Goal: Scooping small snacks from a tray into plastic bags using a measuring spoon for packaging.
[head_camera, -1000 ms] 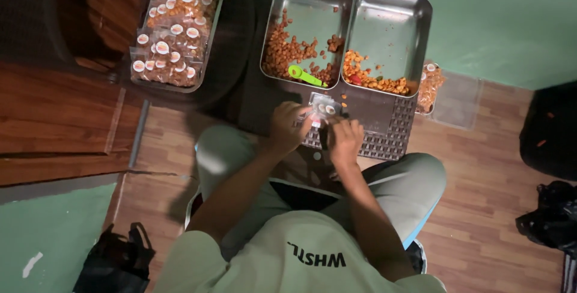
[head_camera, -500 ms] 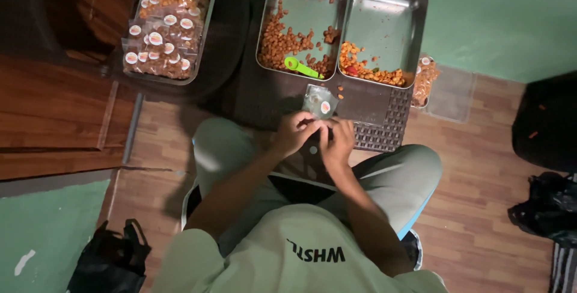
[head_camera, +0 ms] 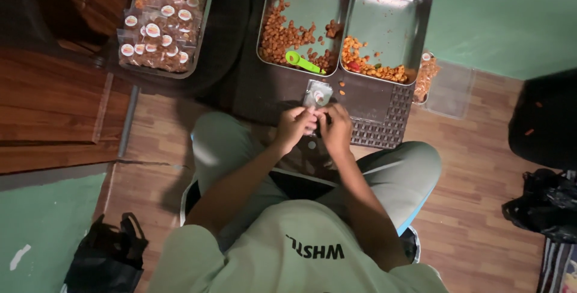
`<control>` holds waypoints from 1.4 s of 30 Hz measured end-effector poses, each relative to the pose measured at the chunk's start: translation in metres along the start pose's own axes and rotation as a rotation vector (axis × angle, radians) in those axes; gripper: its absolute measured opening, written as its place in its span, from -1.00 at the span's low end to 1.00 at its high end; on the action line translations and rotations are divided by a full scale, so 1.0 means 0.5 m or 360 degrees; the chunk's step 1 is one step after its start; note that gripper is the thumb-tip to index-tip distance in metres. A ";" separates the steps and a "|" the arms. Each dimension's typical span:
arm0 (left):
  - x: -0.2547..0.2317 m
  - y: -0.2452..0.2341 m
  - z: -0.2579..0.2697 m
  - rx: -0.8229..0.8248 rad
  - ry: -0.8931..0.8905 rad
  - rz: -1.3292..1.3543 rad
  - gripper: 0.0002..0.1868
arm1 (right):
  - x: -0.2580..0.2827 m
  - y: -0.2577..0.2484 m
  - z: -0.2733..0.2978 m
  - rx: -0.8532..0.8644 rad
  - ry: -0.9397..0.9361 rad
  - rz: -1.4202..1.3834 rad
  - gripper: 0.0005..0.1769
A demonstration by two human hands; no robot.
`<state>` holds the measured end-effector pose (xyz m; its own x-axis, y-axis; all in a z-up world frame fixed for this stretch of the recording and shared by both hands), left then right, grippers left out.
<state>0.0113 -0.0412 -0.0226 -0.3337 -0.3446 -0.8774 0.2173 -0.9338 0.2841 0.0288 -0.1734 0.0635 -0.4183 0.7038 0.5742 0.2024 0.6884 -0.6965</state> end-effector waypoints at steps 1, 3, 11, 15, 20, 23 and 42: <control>-0.002 -0.005 -0.001 -0.0002 0.0000 -0.0001 -0.64 | -0.001 0.001 -0.001 0.0001 0.0000 -0.0003 -0.90; -0.012 -0.020 -0.003 -0.0090 0.0103 -0.0223 -0.63 | -0.009 0.005 -0.002 0.0053 0.0056 0.0060 -0.95; -0.040 -0.019 0.004 -0.0172 0.0120 -0.0258 -0.61 | -0.008 -0.007 0.005 -0.0027 0.0081 0.0016 -0.66; -0.078 -0.010 0.026 -0.0194 0.0153 -0.0288 -0.62 | -0.043 -0.009 0.017 -0.0218 0.0031 -0.0066 -0.61; -0.120 0.008 0.055 -0.0139 0.0232 -0.0246 -0.60 | -0.021 -0.032 0.027 -0.0378 -0.0036 -0.0163 -0.64; -0.111 0.017 0.051 -0.0065 0.0258 -0.0187 -0.59 | -0.005 -0.038 0.036 -0.0379 -0.0109 -0.0148 -0.63; -0.046 0.001 0.015 -0.0055 0.0377 0.0083 -0.68 | 0.044 -0.052 0.003 -0.0132 -0.0119 -0.0027 -0.89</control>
<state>0.0121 -0.0342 0.0008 -0.0975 -0.3565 -0.9292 0.2614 -0.9100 0.3217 0.0128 -0.1762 0.0936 -0.4862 0.6793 0.5496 0.2662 0.7142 -0.6473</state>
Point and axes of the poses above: each hand's wrist, its own z-axis away from the middle knuckle, its own y-axis out of the palm, x = y × z, the point moved 6 cm from there along -z, towards the middle knuckle, and after that the axes turned 6 degrees about z, right-handed, at the moved point
